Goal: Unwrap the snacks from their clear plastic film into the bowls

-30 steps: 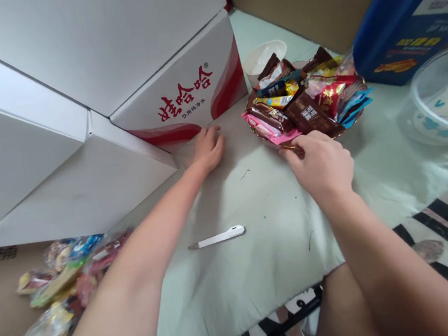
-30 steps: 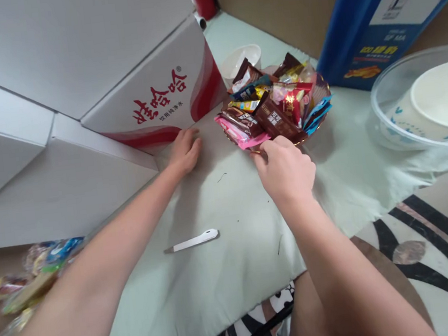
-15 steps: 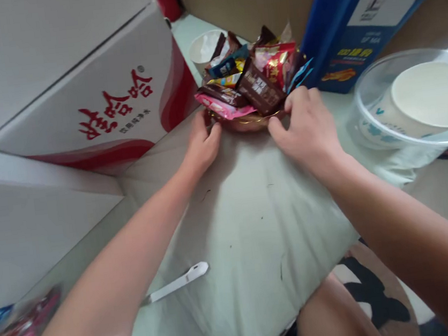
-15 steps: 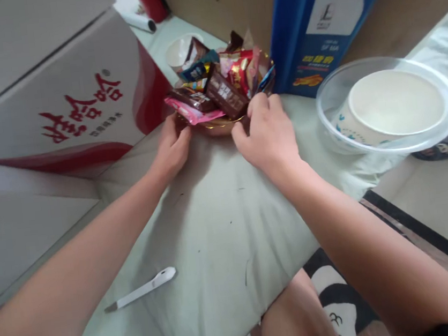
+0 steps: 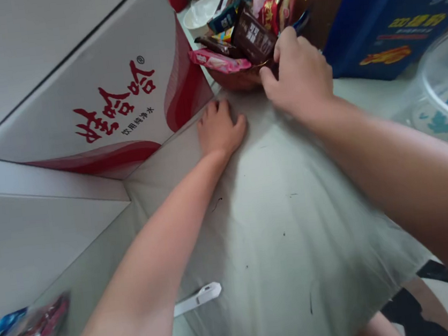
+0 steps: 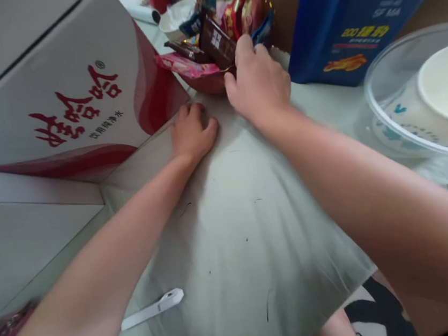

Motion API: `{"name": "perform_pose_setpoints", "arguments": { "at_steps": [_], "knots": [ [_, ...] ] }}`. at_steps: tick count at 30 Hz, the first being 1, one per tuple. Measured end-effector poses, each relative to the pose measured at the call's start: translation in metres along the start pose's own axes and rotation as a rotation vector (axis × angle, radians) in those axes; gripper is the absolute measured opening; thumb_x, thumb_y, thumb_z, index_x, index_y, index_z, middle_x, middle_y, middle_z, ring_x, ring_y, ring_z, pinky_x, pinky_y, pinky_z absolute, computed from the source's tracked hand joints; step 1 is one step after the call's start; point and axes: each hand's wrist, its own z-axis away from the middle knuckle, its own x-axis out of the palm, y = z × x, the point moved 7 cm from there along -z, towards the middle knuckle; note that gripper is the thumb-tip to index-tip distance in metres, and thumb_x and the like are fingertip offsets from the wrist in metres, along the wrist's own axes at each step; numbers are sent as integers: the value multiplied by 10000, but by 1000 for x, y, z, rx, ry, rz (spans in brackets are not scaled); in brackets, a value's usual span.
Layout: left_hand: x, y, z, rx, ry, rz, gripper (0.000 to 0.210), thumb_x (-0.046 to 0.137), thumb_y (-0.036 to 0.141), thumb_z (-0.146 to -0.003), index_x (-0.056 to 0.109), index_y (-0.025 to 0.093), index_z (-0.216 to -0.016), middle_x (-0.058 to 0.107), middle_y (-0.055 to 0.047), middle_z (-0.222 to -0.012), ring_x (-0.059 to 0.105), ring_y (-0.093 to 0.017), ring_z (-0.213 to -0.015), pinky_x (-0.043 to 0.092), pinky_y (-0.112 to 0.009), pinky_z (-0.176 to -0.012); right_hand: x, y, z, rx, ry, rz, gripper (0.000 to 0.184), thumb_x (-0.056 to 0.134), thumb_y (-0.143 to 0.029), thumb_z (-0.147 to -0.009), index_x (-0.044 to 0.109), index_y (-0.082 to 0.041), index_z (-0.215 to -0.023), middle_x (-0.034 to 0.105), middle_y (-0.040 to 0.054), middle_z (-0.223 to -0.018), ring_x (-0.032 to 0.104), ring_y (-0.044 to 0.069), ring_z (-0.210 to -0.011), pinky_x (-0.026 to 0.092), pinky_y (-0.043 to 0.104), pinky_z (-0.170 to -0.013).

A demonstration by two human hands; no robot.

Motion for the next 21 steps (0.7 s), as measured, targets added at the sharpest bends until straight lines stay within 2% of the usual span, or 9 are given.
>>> {"name": "perform_pose_setpoints", "arguments": {
  "at_steps": [3,8,11,13,14,16,18,19,21],
  "knots": [
    [4,1,6,38,-1,-8,395,497,358,-939,599,292,-1316,563,-119,-1419,443,-384,-1437,350,-581,-1184,5,-4,-20,-68,49,-6,381,499,-348,-1013,521,-142,-1333,625,180,-1322,620,294,-1179,405,369,-862],
    [4,-2,6,68,29,21,376,510,347,-933,619,288,-1288,589,-127,-1379,478,-391,-1393,366,-605,-1171,16,-13,-41,-98,52,-55,369,495,-336,-1016,516,-111,-1308,641,166,-1312,614,283,-1225,418,353,-914],
    [4,-3,4,83,53,18,359,516,351,-939,614,298,-1280,608,-115,-1341,481,-380,-1391,382,-602,-1164,17,-19,-40,-33,72,-74,578,564,-426,-977,423,-68,-1409,588,204,-1372,606,327,-1263,447,410,-976],
    [4,-3,5,86,57,1,346,518,358,-945,613,298,-1272,611,-113,-1331,484,-376,-1390,393,-596,-1157,12,-27,-36,-41,124,-48,766,656,-493,-921,340,-82,-1484,461,251,-1481,599,347,-1293,467,445,-1000],
    [4,-3,5,85,57,-6,339,519,363,-947,616,296,-1265,612,-114,-1328,487,-375,-1388,397,-594,-1154,8,-33,-34,-83,150,-26,804,693,-495,-900,329,-111,-1505,392,261,-1531,581,347,-1325,473,452,-1011],
    [4,-2,6,81,53,-10,330,520,367,-948,624,288,-1252,613,-117,-1324,495,-376,-1378,398,-596,-1150,2,-48,-33,-220,176,12,678,682,-445,-927,407,-183,-1489,378,225,-1566,539,328,-1379,479,457,-1024],
    [2,0,7,72,41,-13,330,516,367,-950,633,271,-1242,607,-127,-1331,502,-382,-1367,391,-604,-1150,-2,-60,-36,-314,162,48,477,589,-383,-992,510,-201,-1426,501,172,-1514,548,321,-1368,473,472,-1019],
    [2,0,7,64,33,-17,332,512,366,-951,636,261,-1240,602,-134,-1337,504,-385,-1363,388,-605,-1150,-4,-63,-41,-324,151,67,421,538,-364,-1019,534,-200,-1407,561,146,-1471,574,321,-1339,466,479,-1009],
    [0,2,8,51,12,-24,340,504,367,-955,638,245,-1243,586,-146,-1355,501,-386,-1366,378,-598,-1157,-8,-65,-50,-309,137,100,421,452,-361,-1052,505,-198,-1437,626,115,-1404,620,326,-1282,451,490,-979]
  ]
}}
